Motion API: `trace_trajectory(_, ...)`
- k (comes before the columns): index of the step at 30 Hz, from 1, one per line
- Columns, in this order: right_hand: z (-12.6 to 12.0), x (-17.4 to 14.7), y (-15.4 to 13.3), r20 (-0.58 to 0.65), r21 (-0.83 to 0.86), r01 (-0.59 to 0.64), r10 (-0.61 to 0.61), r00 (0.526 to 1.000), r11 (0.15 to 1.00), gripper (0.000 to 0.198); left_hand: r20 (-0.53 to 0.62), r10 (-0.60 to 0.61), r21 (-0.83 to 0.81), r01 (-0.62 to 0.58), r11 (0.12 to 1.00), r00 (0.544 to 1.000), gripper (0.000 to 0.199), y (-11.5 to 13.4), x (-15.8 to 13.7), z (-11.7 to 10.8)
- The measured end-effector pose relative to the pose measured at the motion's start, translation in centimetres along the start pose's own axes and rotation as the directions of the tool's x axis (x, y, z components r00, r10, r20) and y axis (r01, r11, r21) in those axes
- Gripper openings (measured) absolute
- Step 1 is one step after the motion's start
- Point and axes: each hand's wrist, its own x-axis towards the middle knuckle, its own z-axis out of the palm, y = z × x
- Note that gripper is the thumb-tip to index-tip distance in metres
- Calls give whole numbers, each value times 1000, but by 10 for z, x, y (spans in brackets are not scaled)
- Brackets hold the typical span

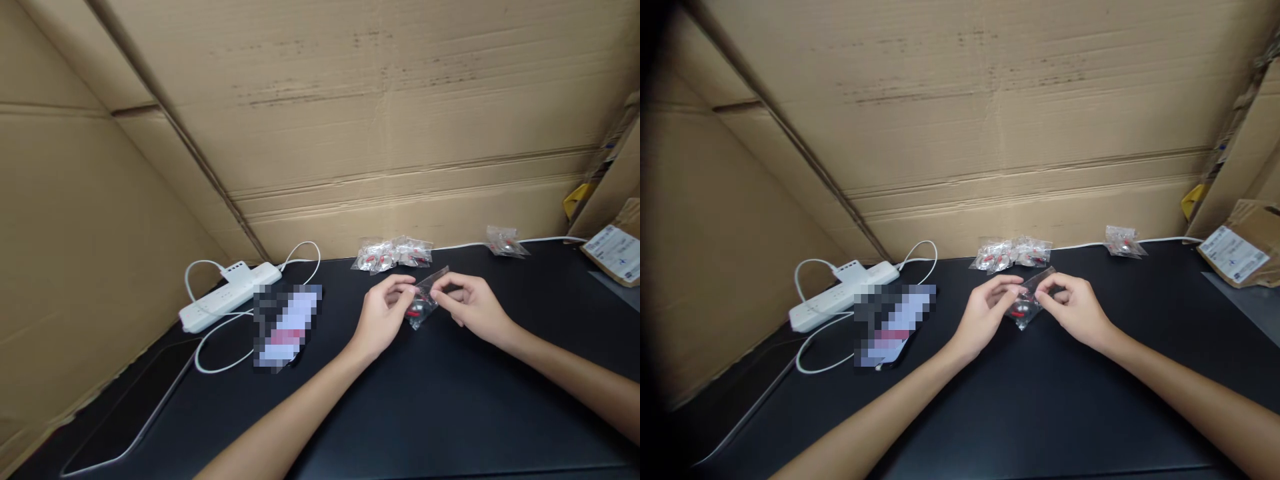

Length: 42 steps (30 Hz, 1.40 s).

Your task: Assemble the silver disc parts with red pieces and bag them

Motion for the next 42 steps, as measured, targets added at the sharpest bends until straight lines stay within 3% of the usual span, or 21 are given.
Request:
trace_trajectory(3,0,0,1,9,118,-108,107,994,987,29,39,-59,-88,62,994,998,30,-1,4,-4)
trace_trajectory(8,0,2,-2,-19,242,-129,138,990,962,32,181,-140,-46,150,988,974,34,-4,7,-9)
trace_trajectory(14,0,1,-9,6,384,-137,145,989,913,29,247,-106,88,87,992,963,33,-8,7,-8)
trace_trajectory(18,0,0,-14,11,430,-103,109,994,897,26,257,-88,43,80,996,962,23,-8,7,-6)
trace_trajectory(22,-2,2,-11,-27,407,-75,94,995,911,24,190,-100,-5,103,995,977,22,-9,8,-7)
trace_trajectory(25,-5,4,-6,-29,380,-123,145,989,917,25,91,-61,-38,65,997,994,21,-9,10,-9)
trace_trajectory(32,-5,2,-1,211,478,-311,237,948,821,28,-80,-43,-215,25,976,996,23,3,11,-9)
trace_trajectory(39,-5,0,-5,370,554,-403,218,903,729,34,-64,23,-148,-32,988,998,22,3,10,-11)
trace_trajectory(42,-5,0,-4,393,552,-409,207,896,726,37,-64,67,-58,-71,996,996,22,1,10,-12)
